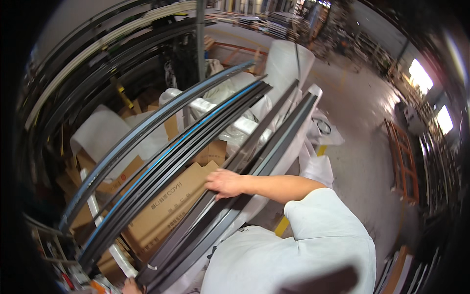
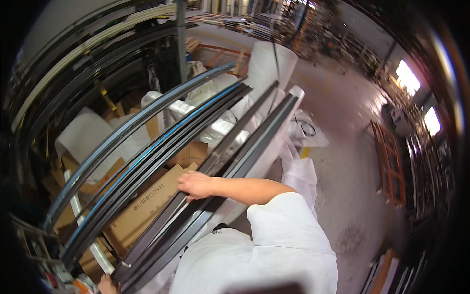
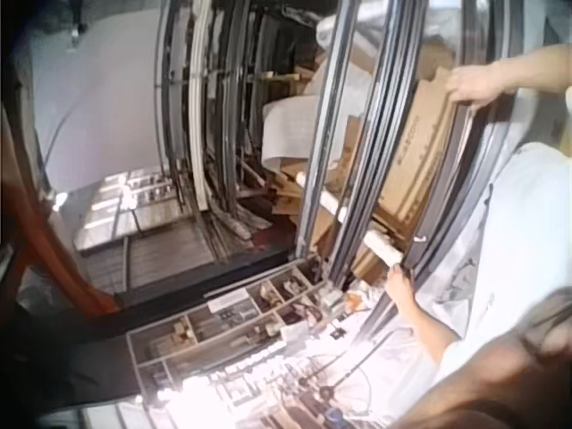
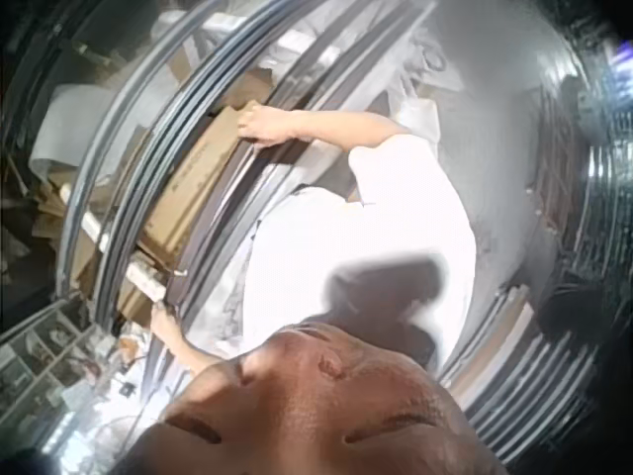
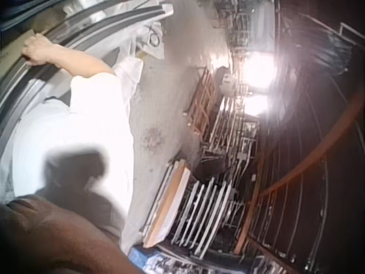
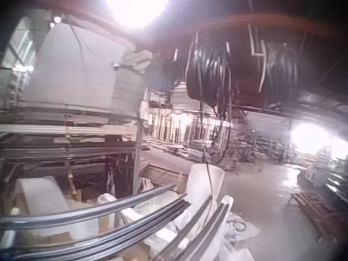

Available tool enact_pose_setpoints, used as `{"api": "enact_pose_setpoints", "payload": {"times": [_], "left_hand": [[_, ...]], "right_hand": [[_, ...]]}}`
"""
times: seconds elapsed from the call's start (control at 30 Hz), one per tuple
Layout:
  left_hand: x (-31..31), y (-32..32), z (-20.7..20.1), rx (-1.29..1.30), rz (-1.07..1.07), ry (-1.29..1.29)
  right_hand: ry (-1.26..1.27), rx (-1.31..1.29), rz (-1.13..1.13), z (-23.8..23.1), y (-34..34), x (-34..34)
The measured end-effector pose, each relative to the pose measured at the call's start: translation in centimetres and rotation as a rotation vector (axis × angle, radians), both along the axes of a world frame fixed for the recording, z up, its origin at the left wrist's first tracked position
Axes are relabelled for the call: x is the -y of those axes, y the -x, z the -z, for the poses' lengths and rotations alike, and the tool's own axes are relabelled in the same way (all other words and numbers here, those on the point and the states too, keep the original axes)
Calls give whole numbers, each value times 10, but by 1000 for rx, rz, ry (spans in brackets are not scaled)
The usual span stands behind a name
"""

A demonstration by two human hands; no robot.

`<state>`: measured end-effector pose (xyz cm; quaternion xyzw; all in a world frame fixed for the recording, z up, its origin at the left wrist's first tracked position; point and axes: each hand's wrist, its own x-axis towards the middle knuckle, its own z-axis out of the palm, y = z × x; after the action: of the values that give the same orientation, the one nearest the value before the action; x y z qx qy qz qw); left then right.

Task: The person wraps long metal profiles with foam padding, cutting the padding to size with shears and securing the ends with tape.

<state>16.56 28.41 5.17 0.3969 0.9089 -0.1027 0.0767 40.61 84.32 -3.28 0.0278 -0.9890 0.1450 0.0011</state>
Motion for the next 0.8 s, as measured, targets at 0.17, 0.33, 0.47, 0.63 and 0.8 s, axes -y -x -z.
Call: {"api": "enact_pose_setpoints", "payload": {"times": [0.17,0.33,0.47,0.63,0.8], "left_hand": [[77,27,-49,-67,-132,61],[205,79,15,129,-196,-127],[204,43,24,203,-79,140],[161,11,13,319,-151,458],[236,3,6,272,-213,497]], "right_hand": [[75,-69,-103,-19,31,82],[160,20,-190,-31,27,137],[105,95,-195,-24,-1,120],[183,38,-262,-5,0,133],[269,43,-397,-17,23,181]]}}
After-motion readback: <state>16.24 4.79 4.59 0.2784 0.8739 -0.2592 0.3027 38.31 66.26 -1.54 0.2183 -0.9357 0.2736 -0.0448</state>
